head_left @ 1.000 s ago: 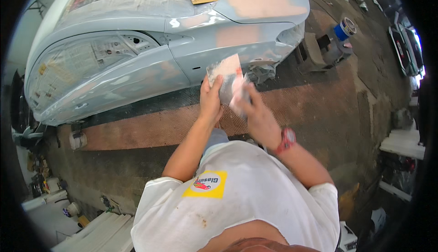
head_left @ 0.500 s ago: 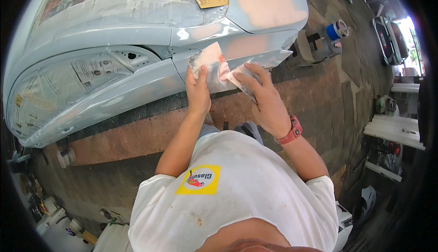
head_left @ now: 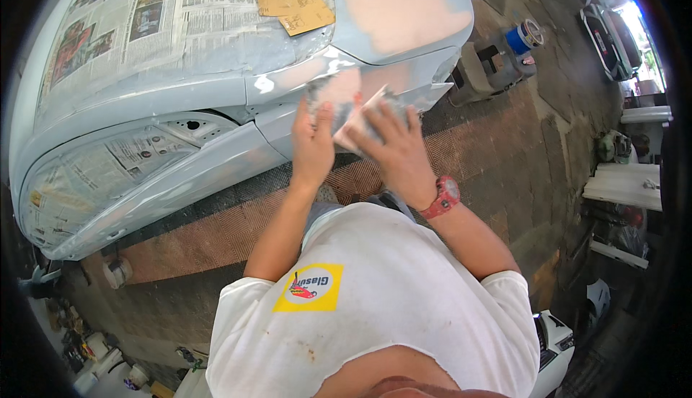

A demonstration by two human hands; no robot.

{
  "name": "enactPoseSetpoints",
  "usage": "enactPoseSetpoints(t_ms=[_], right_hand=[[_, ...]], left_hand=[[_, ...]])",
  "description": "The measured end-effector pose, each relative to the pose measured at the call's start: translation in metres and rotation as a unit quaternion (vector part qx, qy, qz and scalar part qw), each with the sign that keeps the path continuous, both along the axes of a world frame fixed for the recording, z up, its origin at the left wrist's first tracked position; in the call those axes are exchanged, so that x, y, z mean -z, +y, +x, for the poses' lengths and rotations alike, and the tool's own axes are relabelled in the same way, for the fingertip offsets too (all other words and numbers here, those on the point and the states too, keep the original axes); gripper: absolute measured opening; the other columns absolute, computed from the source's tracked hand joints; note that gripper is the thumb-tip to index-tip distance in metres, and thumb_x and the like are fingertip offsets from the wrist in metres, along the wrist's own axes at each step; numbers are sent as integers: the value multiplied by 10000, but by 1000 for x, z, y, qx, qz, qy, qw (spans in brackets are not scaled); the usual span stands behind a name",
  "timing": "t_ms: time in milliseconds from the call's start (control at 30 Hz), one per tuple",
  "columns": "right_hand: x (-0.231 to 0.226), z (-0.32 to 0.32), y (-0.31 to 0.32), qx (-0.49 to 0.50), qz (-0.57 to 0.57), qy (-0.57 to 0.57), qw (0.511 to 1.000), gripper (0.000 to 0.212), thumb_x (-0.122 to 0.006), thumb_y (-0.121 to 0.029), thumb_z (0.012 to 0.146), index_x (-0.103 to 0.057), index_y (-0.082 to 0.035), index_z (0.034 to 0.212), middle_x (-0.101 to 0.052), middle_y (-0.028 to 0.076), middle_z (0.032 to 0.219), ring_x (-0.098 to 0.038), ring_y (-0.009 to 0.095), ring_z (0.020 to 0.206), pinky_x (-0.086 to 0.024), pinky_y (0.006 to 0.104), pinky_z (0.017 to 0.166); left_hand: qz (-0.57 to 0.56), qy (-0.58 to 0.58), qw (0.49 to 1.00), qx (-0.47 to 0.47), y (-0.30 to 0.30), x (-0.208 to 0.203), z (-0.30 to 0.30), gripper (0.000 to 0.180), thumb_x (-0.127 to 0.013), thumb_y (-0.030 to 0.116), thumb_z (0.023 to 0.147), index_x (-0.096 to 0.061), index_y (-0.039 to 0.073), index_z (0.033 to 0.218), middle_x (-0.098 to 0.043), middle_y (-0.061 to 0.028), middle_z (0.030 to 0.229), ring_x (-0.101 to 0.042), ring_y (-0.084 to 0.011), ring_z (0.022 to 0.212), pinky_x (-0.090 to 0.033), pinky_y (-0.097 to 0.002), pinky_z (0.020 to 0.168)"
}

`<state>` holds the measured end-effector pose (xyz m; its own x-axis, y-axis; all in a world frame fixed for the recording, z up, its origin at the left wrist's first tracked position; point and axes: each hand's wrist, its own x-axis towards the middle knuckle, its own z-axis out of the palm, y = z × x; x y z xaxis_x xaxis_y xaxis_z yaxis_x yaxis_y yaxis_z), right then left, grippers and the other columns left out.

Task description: The person prepares a sanding block by applying a substance from a tube, then sands the front bumper area of a light-colored car. The person works on the bumper near the wheel arch, using hand motions to smooth the surface.

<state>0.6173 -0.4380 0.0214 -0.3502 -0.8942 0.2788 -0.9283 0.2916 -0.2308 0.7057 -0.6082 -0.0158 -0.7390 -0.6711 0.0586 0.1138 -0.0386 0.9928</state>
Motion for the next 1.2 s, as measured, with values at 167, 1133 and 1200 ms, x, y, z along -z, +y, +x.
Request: enactPoseSetpoints(t_ms=[167,1133,1200], right_hand=[[-17,-29,35,-84,70,-14,994,617,-664,18,824,-685,-259,1375,-522,138,1527,-422,399,1492,-202,715,1222],[-14,-193,146,29,-64,-338,939,614,-555,88,903,-587,-133,1475,-624,158,1379,-651,313,1215,-515,427,1051],[-19,-185,140,61,-132,-120,982,591,-588,46,868,-655,-190,1405,-609,138,1396,-562,393,1321,-399,567,1158]], left_hand=[[149,110,969,-164,-1,7,-20,383,-567,213,1112,-536,-23,1412,-656,-124,1332,-622,-181,1179,-481,-322,1044],[51,15,994,-90,139,-17,-125,444,-557,253,1118,-506,-23,1462,-639,-129,1342,-582,-172,1211,-445,-327,1082],[21,-35,999,-11,142,-15,-114,439,-561,264,1116,-523,-25,1444,-653,-127,1314,-595,-172,1176,-452,-325,1066]])
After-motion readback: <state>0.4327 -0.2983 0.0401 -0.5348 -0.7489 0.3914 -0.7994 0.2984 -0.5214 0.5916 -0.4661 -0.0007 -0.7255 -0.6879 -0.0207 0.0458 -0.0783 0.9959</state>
